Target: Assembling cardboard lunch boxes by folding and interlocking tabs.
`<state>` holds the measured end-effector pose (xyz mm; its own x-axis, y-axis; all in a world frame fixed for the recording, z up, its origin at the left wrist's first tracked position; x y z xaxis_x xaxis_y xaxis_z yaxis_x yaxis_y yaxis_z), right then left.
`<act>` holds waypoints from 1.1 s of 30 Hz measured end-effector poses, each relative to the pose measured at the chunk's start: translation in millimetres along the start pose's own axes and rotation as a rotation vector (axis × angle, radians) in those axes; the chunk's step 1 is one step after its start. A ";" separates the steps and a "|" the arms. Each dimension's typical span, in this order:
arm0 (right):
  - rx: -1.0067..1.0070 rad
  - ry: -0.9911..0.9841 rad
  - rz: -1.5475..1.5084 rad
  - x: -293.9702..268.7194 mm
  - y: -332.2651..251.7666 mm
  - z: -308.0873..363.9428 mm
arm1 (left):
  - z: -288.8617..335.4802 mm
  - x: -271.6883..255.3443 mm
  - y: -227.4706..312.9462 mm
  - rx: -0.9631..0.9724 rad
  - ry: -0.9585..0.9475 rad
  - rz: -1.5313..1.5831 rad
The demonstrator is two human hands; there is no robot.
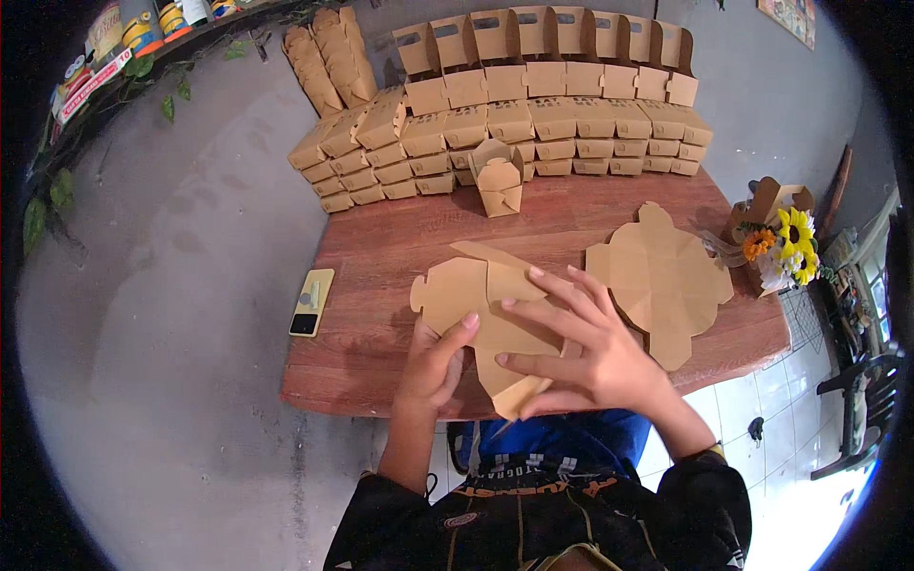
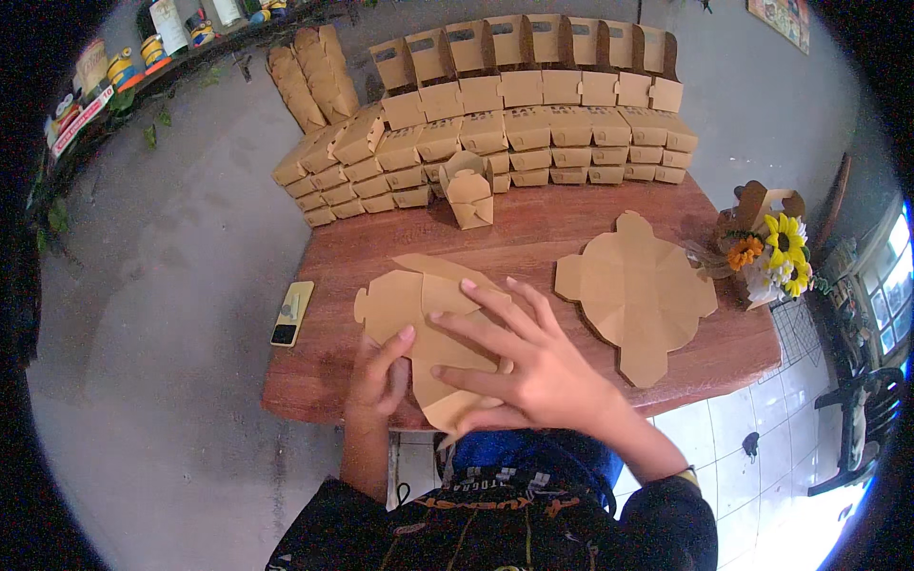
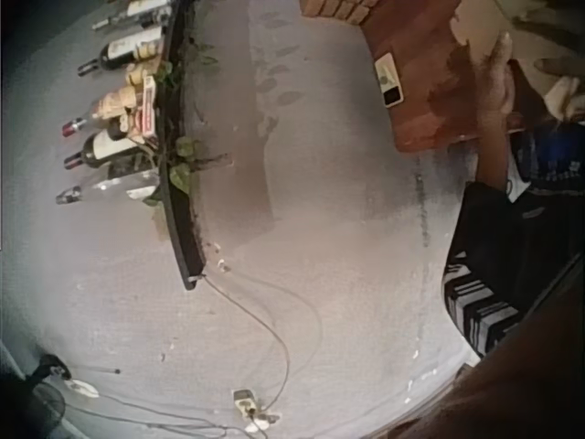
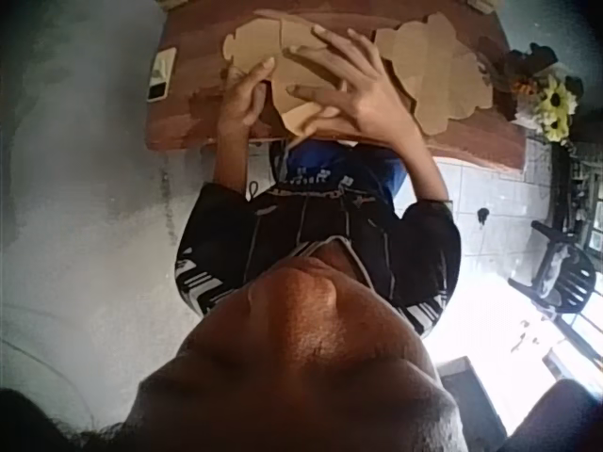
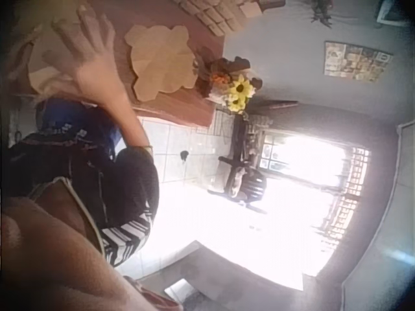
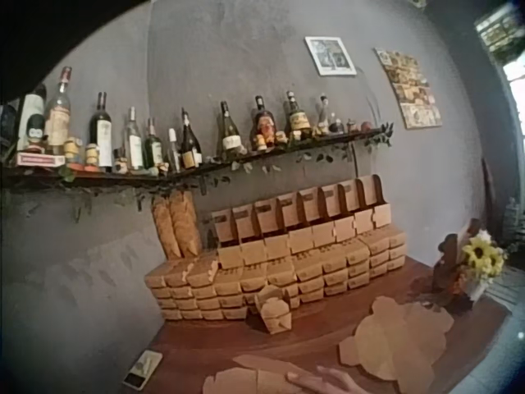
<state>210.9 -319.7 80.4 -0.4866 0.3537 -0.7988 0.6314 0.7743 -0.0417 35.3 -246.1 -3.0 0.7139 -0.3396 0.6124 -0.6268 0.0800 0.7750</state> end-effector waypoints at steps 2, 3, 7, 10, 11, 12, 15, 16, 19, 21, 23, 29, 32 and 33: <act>0.047 0.169 -0.015 3.0 0.3 3.2 | 0.1 3.2 -1.8 -0.012 -0.027 0.074; 0.095 0.309 -0.017 0.2 3.9 7.0 | 0.9 4.9 -3.1 -0.015 -0.028 0.075; 0.398 0.560 -0.191 11.4 24.2 17.2 | 4.3 17.6 -5.6 -0.006 -0.083 0.148; 0.549 0.624 -0.471 28.2 35.1 17.6 | 3.6 24.7 -6.3 0.035 -0.094 0.083; 0.623 0.635 -0.598 33.7 39.4 20.3 | 3.8 27.0 -4.5 0.083 -0.108 0.037; 0.615 0.626 -0.527 33.5 38.7 20.5 | 3.5 26.4 -7.2 0.057 -0.076 -0.003; 0.597 0.582 -0.519 36.7 40.1 21.0 | 5.8 28.9 -5.0 0.155 -0.082 -0.049; 0.617 0.585 -0.509 37.4 41.3 22.2 | 7.2 29.0 -5.8 0.167 -0.064 -0.125; 0.654 0.626 -0.619 43.3 39.9 21.7 | 9.4 35.1 -7.4 0.265 -0.071 -0.355; 0.715 0.725 -0.708 46.3 36.6 24.9 | 11.3 39.8 -5.4 0.350 -0.098 -0.511; 0.731 0.791 -0.839 48.6 33.9 30.2 | 11.7 35.2 -4.4 0.344 -0.045 -0.591; 0.686 0.438 -1.066 48.1 64.0 63.4 | 20.1 39.5 -19.4 0.365 -0.498 -1.097; 0.652 0.288 -0.940 50.7 75.1 80.6 | 22.6 41.4 -38.5 0.476 -0.733 -1.306; 0.676 0.309 -0.934 51.5 76.7 87.4 | 22.2 40.9 -42.2 0.501 -0.766 -1.266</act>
Point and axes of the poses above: each hand's wrist, its own z-axis away from the middle knuckle, its own x-axis out of the palm, y = z × x, the point moved 6 cm from there along -z, towards the middle knuckle, and after that the axes turned 8 degrees about z, right-handed, at the moved point
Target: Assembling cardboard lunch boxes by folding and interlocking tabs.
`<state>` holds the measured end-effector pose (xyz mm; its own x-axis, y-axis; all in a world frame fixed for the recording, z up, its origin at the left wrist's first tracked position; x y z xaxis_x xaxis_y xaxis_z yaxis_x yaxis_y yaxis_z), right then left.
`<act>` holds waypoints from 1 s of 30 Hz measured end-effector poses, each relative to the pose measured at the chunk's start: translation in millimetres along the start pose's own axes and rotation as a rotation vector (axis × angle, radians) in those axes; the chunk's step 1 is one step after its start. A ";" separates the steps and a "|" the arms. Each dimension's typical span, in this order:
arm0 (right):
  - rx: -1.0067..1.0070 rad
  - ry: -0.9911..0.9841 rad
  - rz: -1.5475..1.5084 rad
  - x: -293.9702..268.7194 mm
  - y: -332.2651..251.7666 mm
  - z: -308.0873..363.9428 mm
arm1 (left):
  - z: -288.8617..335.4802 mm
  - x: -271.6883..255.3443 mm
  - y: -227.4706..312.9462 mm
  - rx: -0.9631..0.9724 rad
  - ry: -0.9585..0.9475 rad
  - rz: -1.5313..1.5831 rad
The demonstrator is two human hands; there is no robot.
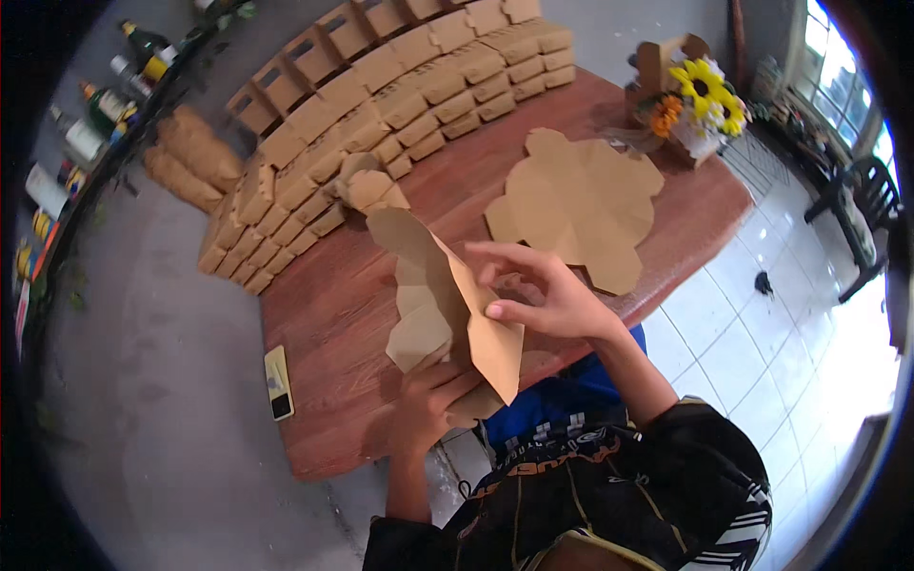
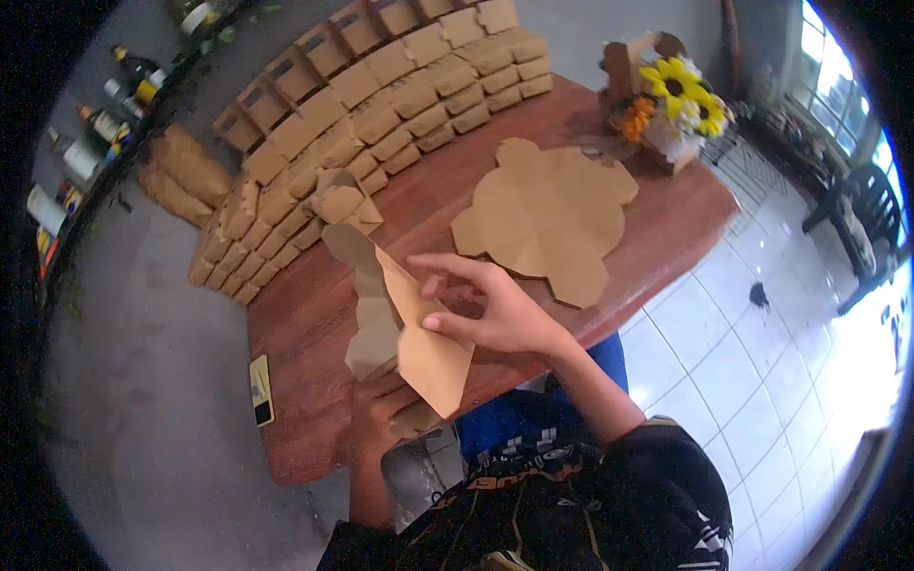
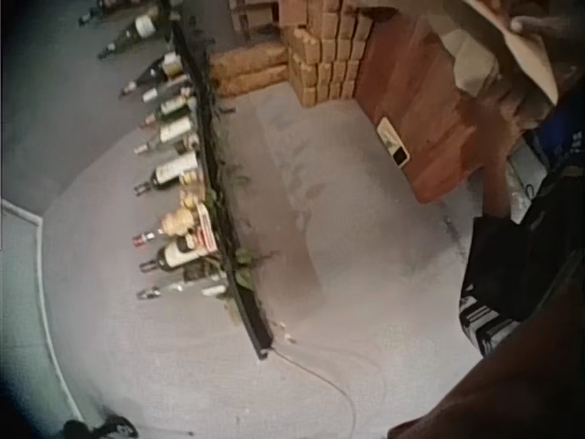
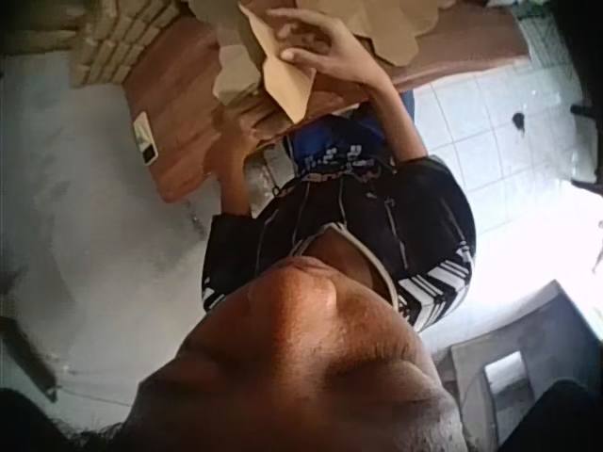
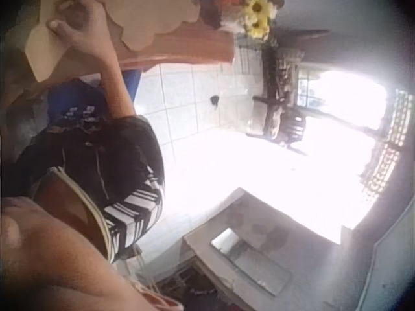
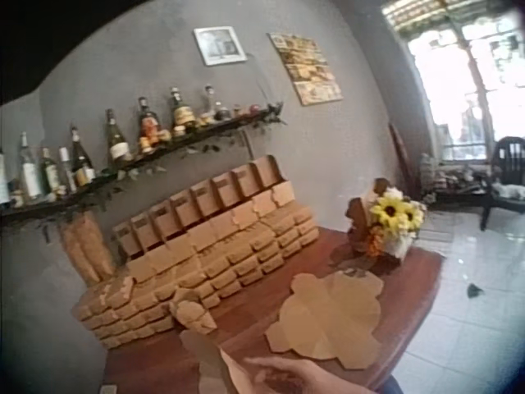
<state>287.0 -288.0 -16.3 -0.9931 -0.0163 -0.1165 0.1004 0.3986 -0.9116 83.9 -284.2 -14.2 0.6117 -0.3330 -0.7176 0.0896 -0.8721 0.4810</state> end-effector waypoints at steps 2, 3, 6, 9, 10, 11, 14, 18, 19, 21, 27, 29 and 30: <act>0.076 0.082 0.067 -7.5 10.0 3.9 | 3.0 10.8 -4.5 0.049 -0.171 -0.102; 0.000 0.071 0.039 -9.1 7.8 3.4 | 4.3 11.7 -6.8 0.052 -0.182 -0.098; -0.185 0.024 0.116 -9.2 1.5 2.7 | 8.4 12.5 -12.0 0.088 -0.294 -0.180; -0.237 0.280 0.297 -11.3 -1.8 15.2 | 14.1 11.7 -27.8 -0.007 -0.503 -0.403; -0.296 0.443 0.399 -12.8 -6.4 23.9 | 15.8 6.2 -31.5 -0.042 -0.511 -0.369; -0.436 0.492 0.545 -7.8 -14.5 31.6 | 16.6 -0.5 -33.7 -0.047 -0.479 -0.344; -0.605 0.399 0.691 20.1 -19.3 45.4 | 21.9 -15.2 -54.0 -0.324 -0.357 0.192; -0.461 0.266 0.534 43.6 -7.0 47.6 | 35.7 -4.3 -77.5 -0.716 0.023 1.159; -0.429 0.330 0.485 44.5 -4.8 48.0 | 39.0 4.6 -78.6 -0.770 0.040 1.131; -0.455 0.354 0.546 47.4 -4.8 49.5 | 41.2 13.4 -78.4 -0.779 0.286 1.289; -0.447 0.408 0.767 52.6 -11.0 48.4 | 35.3 10.4 -68.0 -0.770 0.363 1.218; -0.365 0.424 1.041 55.4 -12.4 45.8 | 33.6 9.9 -67.4 -0.788 0.362 1.187; -0.387 0.448 1.022 54.5 -15.5 46.6 | 31.5 9.2 -66.4 -0.753 0.375 1.193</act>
Point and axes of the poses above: each hand's wrist, its own z-axis away from the middle knuckle, its own x-axis out of the palm, y = z × x, the point moved 6 cm from there along -z, towards the middle knuckle, and after that the axes turned 8 degrees about z, right-handed, at the moved point
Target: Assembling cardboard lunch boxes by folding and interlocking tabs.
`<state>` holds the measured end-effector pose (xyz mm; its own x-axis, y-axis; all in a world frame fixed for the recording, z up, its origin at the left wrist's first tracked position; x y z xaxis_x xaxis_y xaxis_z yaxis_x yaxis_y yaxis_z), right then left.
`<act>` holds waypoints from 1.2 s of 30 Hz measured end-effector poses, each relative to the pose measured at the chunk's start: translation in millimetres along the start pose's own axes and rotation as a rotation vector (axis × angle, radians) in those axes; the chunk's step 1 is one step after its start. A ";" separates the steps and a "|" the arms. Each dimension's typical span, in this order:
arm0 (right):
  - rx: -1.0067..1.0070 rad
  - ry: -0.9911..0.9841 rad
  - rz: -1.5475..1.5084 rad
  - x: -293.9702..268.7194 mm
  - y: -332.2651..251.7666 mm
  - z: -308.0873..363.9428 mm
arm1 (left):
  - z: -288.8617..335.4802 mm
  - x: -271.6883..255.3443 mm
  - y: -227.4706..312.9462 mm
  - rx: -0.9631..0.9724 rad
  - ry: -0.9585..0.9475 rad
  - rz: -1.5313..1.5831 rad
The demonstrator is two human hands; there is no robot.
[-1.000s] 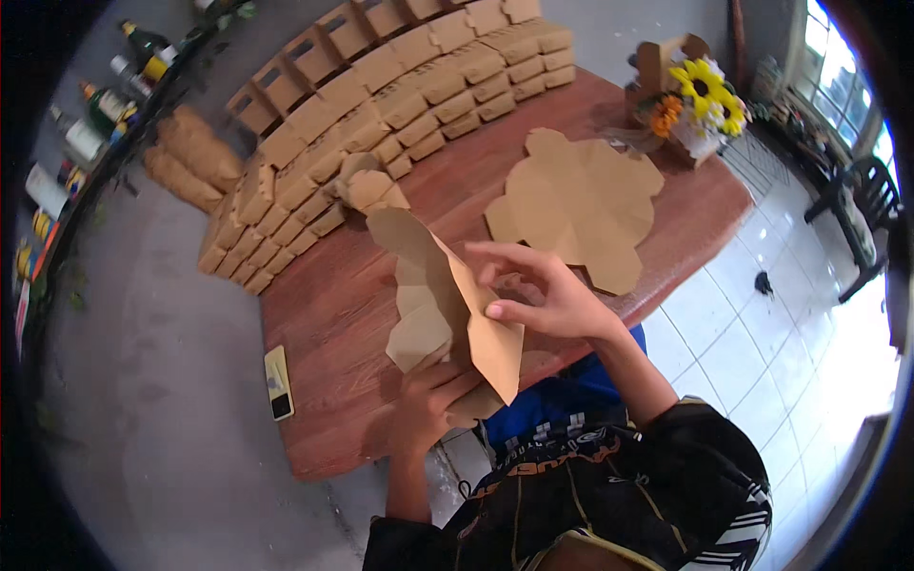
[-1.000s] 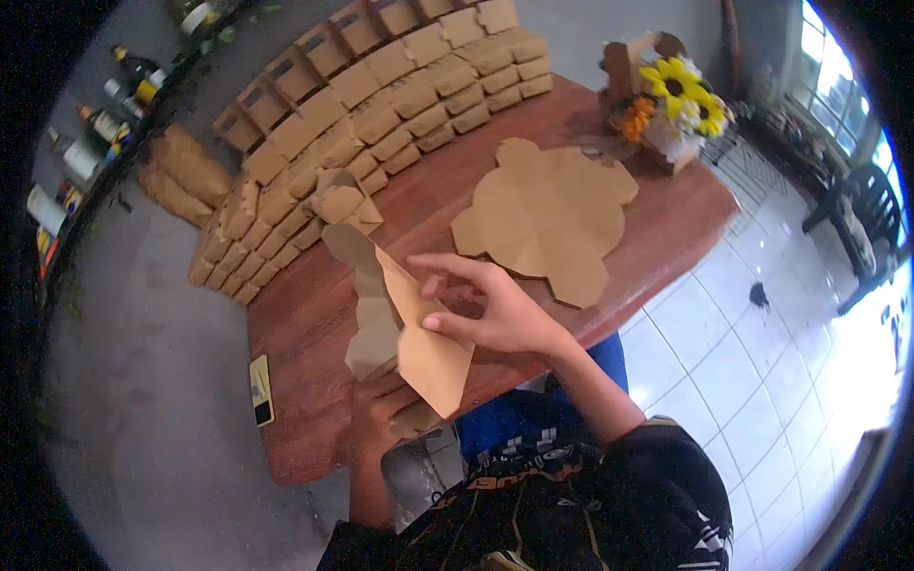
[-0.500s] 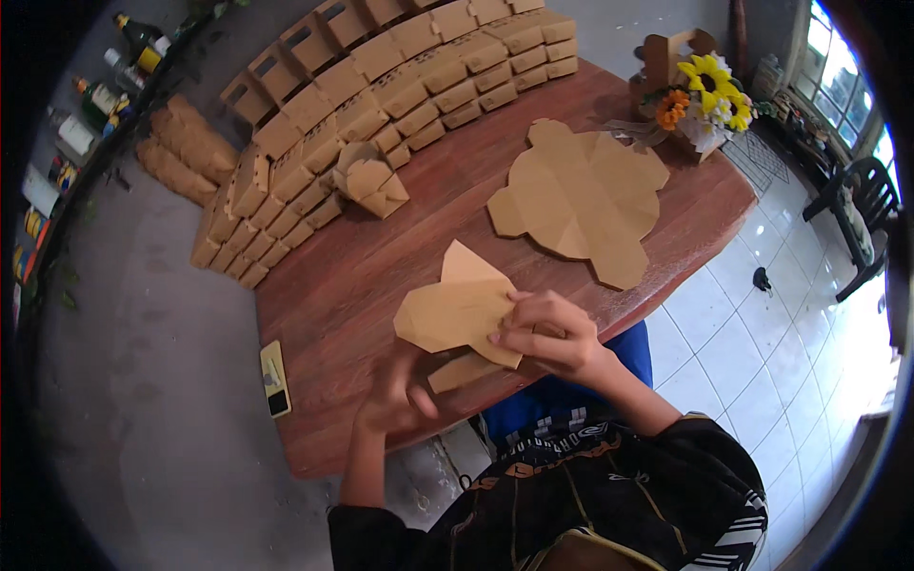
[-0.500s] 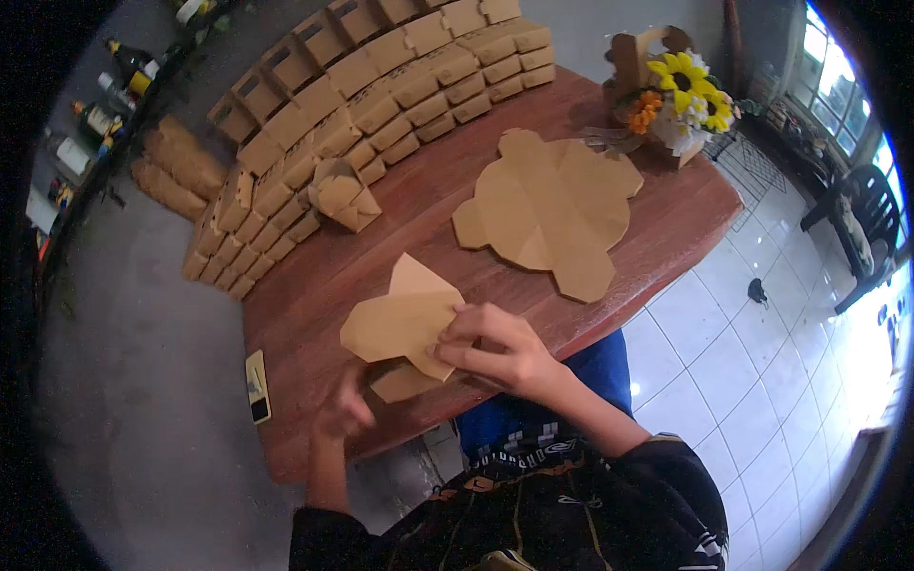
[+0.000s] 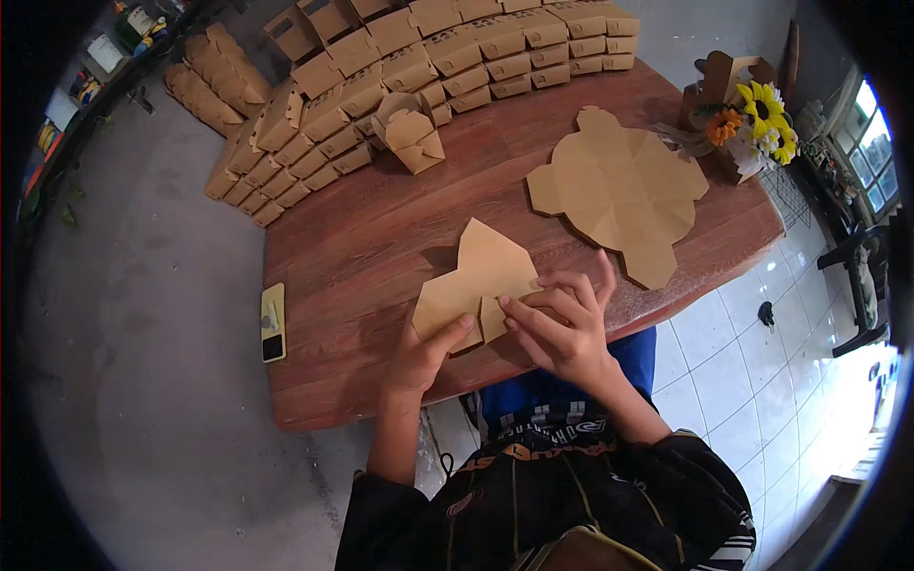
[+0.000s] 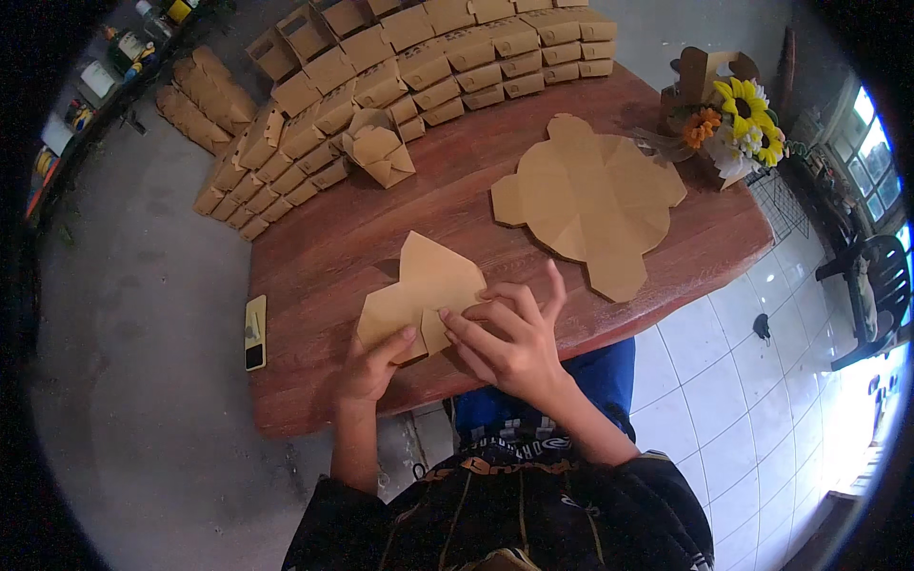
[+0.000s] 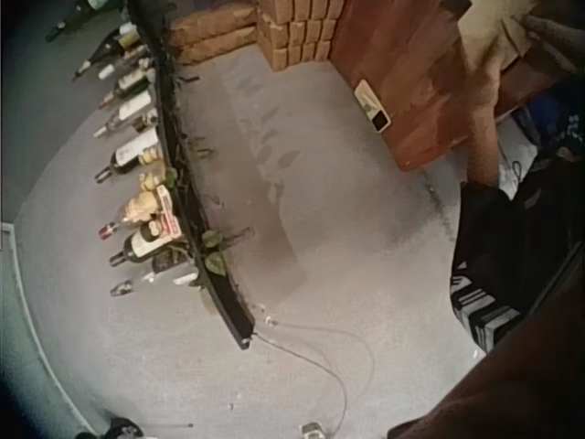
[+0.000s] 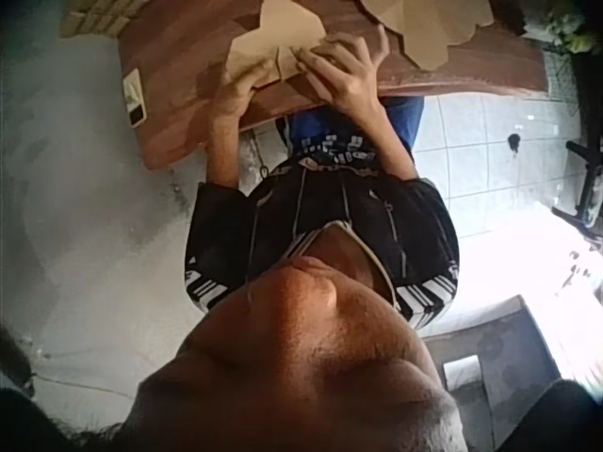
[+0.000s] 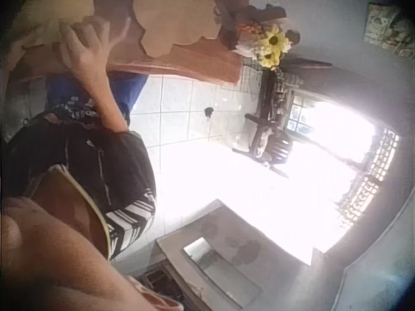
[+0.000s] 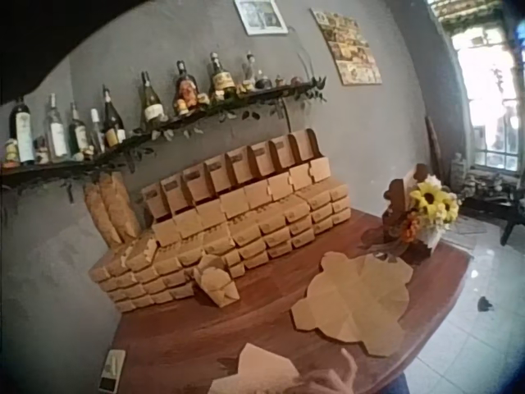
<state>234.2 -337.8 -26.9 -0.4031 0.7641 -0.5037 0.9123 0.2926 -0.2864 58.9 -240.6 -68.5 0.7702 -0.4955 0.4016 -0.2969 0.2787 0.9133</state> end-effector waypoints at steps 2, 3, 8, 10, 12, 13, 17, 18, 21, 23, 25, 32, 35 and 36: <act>0.004 -0.047 0.056 0.9 0.9 -1.0 | -3.0 -0.4 -0.1 0.005 0.027 -0.082; 0.001 -0.034 0.040 -0.5 1.7 -1.2 | -4.6 -0.4 1.9 0.046 0.046 -0.130; -0.022 -0.079 0.104 0.6 4.9 2.3 | -3.2 10.9 6.9 0.097 0.033 -0.200; 0.016 -0.082 0.127 1.2 4.8 2.0 | -1.5 15.7 10.6 0.118 0.035 -0.234; 0.059 -0.085 0.152 1.6 3.8 -0.6 | -1.0 32.0 18.7 0.293 -0.113 -0.625; 0.187 -0.092 0.032 1.6 9.4 -1.8 | -1.8 33.8 16.4 0.267 -0.119 -0.647; 0.526 0.101 -0.407 8.1 33.9 -13.7 | -4.6 29.1 17.8 0.276 -0.074 -0.621; 0.534 0.173 -0.414 7.9 38.9 -17.5 | -3.9 27.3 18.4 0.278 -0.082 -0.602; 0.125 0.091 -0.438 4.7 33.7 -32.7 | -2.6 24.2 18.5 0.297 -0.101 -0.616; -0.006 0.060 -0.372 2.0 33.9 -36.2 | -2.2 20.3 17.6 0.269 -0.071 -0.591; -0.239 0.031 -0.231 -2.2 23.3 -35.6 | -2.1 16.3 17.7 0.242 -0.034 -0.543; -0.452 -0.098 -0.062 -0.1 17.8 -40.4 | -4.7 13.8 19.9 0.228 -0.104 -0.346; -0.440 -0.121 -0.048 2.4 18.4 -41.2 | -6.4 12.3 18.4 0.233 -0.105 -0.308; -0.435 -0.119 -0.044 3.1 18.5 -41.1 | -6.8 12.4 18.0 0.236 -0.116 -0.292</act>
Point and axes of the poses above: each hand's wrist, its own z-axis away from the middle knuckle, its own x-axis out of the palm, y = z × x, the point moved 6 cm from there along -z, towards the middle knuckle, and after that the axes turned 8 degrees about z, right-handed, at the moved point
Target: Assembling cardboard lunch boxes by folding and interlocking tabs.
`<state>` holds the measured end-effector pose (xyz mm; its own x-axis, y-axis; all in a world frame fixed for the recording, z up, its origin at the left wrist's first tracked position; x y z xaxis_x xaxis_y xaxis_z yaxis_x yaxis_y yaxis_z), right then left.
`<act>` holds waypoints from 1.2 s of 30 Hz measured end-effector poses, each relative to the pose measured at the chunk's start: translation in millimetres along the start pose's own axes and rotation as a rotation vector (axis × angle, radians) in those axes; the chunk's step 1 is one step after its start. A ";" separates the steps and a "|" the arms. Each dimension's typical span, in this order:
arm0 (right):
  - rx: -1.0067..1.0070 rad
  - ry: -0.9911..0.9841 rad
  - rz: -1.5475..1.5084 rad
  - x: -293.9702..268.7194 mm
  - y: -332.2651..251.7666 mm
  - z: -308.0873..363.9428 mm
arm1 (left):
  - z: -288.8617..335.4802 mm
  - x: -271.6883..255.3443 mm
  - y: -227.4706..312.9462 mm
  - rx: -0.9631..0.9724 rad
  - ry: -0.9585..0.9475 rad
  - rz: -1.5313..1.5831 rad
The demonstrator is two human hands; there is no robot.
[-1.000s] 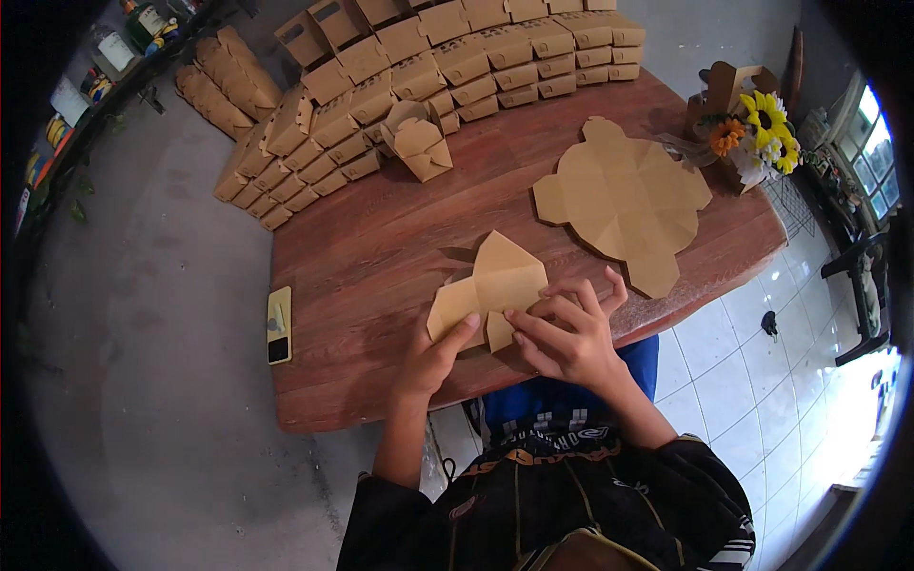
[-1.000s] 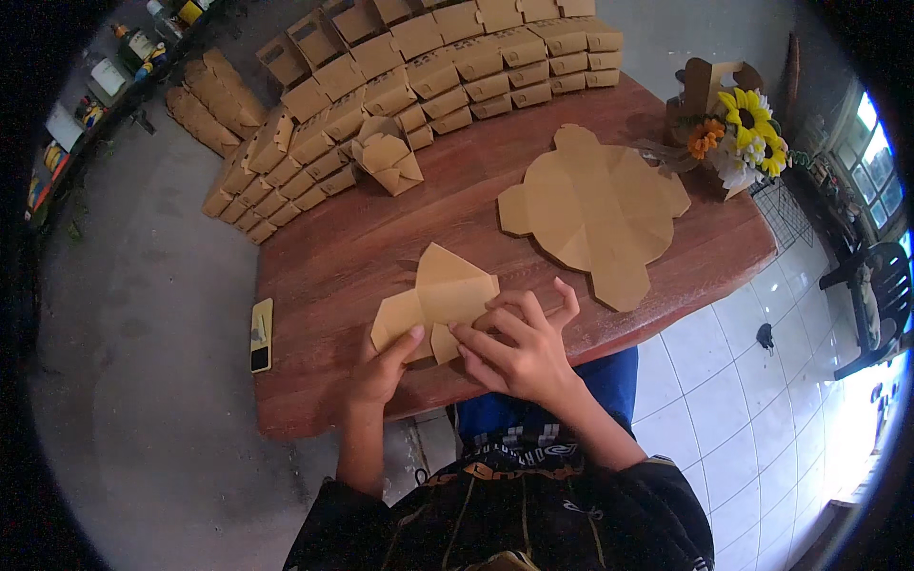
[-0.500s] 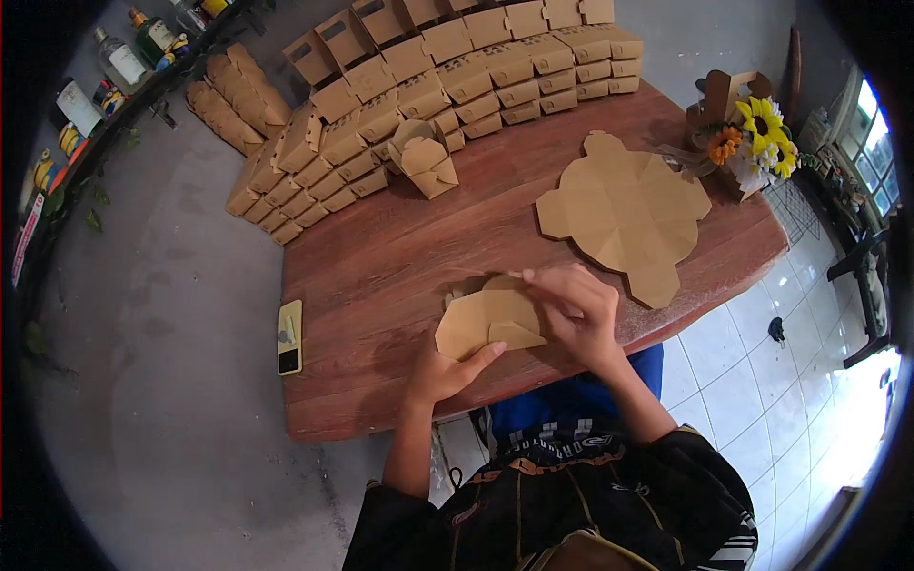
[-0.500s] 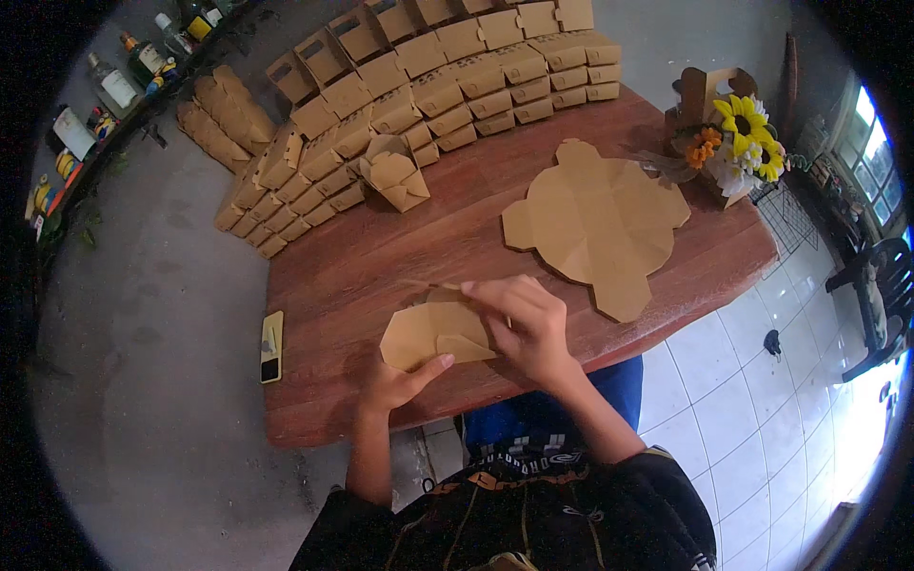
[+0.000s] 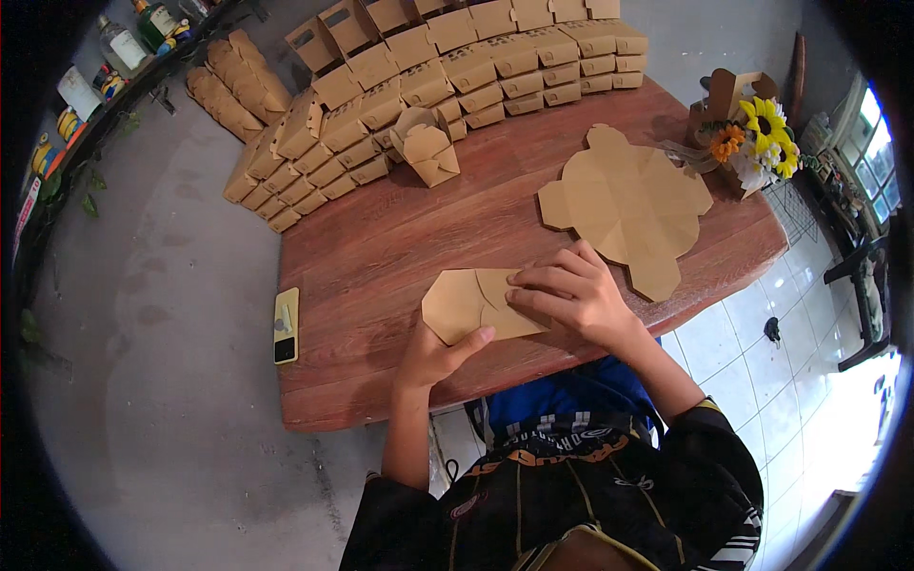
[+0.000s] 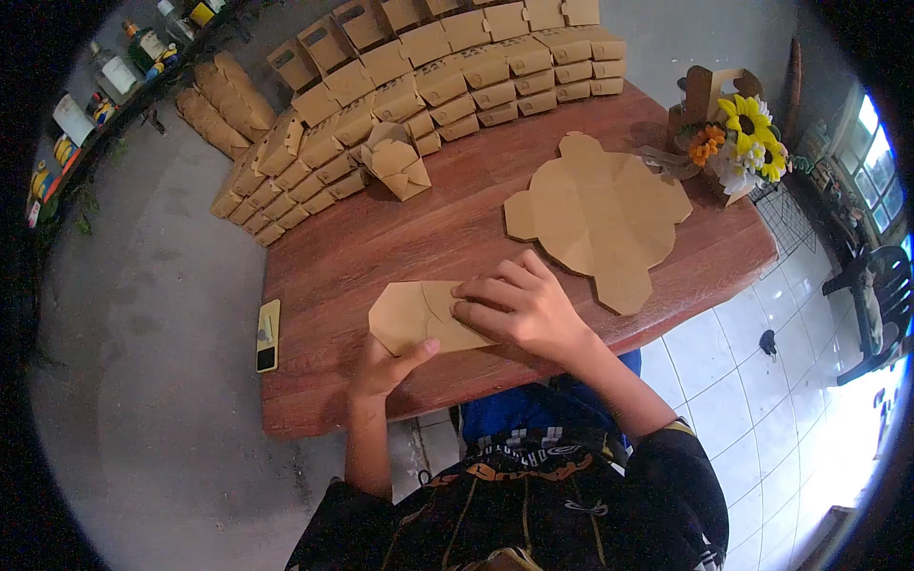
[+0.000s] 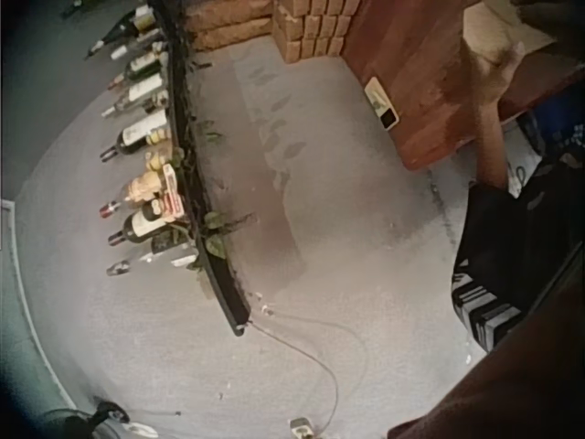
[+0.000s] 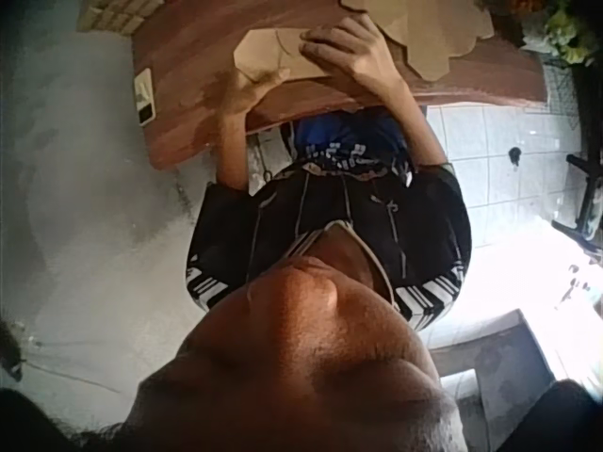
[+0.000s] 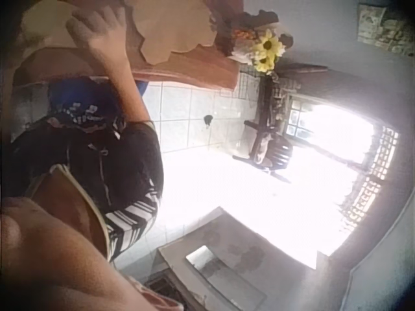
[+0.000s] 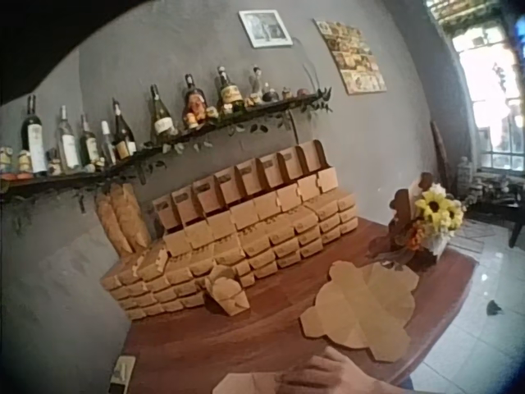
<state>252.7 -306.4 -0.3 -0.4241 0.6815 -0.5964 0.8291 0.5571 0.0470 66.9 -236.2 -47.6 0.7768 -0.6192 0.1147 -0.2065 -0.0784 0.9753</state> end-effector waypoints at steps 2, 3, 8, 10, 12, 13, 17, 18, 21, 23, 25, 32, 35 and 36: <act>0.043 -0.028 -0.009 3.2 2.2 -0.1 | -0.6 -1.2 -0.4 -0.003 0.000 -0.008; 0.029 0.000 -0.006 2.3 1.0 -0.1 | -0.9 -1.6 0.7 0.009 -0.004 0.005; 0.001 0.051 0.140 1.0 -3.2 -0.7 | -2.6 -2.7 4.7 -0.022 -0.017 -0.050; 0.006 0.063 0.164 -0.1 -4.2 -1.5 | -3.4 -1.5 7.0 -0.020 -0.022 -0.047; 0.010 0.076 0.189 -2.0 -5.6 -2.4 | -4.3 0.0 10.1 0.000 -0.030 -0.024; 0.016 0.091 0.197 -3.8 -6.4 -2.9 | -4.4 0.6 10.7 -0.009 -0.036 -0.033; 0.070 0.059 0.264 -9.1 -9.5 -3.1 | -2.8 3.2 17.1 0.001 -0.078 -0.096; 0.069 0.077 0.269 -11.9 -11.3 -3.2 | -1.9 4.9 19.4 0.016 -0.103 -0.120; 0.005 0.069 0.377 -18.1 -17.1 -2.8 | 0.6 7.7 23.9 0.017 -0.123 -0.108; -0.067 0.077 0.276 -23.6 -19.9 -2.6 | 3.7 8.7 25.0 -0.013 -0.113 -0.094; -0.151 0.131 0.240 -33.0 -20.6 -2.1 | 7.7 9.8 26.0 -0.038 -0.099 -0.076; -0.277 0.197 0.191 -54.3 -29.4 -2.2 | 25.0 16.1 36.4 -0.020 -0.064 -0.092; -0.275 0.185 0.219 -55.3 -36.9 -3.4 | 30.4 18.4 42.3 0.036 -0.054 -0.107; -0.267 0.171 0.245 -54.1 -38.5 -4.6 | 30.9 19.8 46.0 0.085 -0.071 -0.077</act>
<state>242.0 -362.6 33.9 -0.2986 0.8664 -0.4003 0.7991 0.4563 0.3914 54.4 -276.2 -6.3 0.7491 -0.6621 0.0231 -0.1995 -0.1921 0.9609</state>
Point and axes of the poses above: each hand's wrist, its own z-axis away from the middle knuckle, its own x-axis out of the palm, y = z × x, the point moved 6 cm from there along -z, towards the middle knuckle, and after that the axes turned 8 degrees about z, right-handed, at the moved point
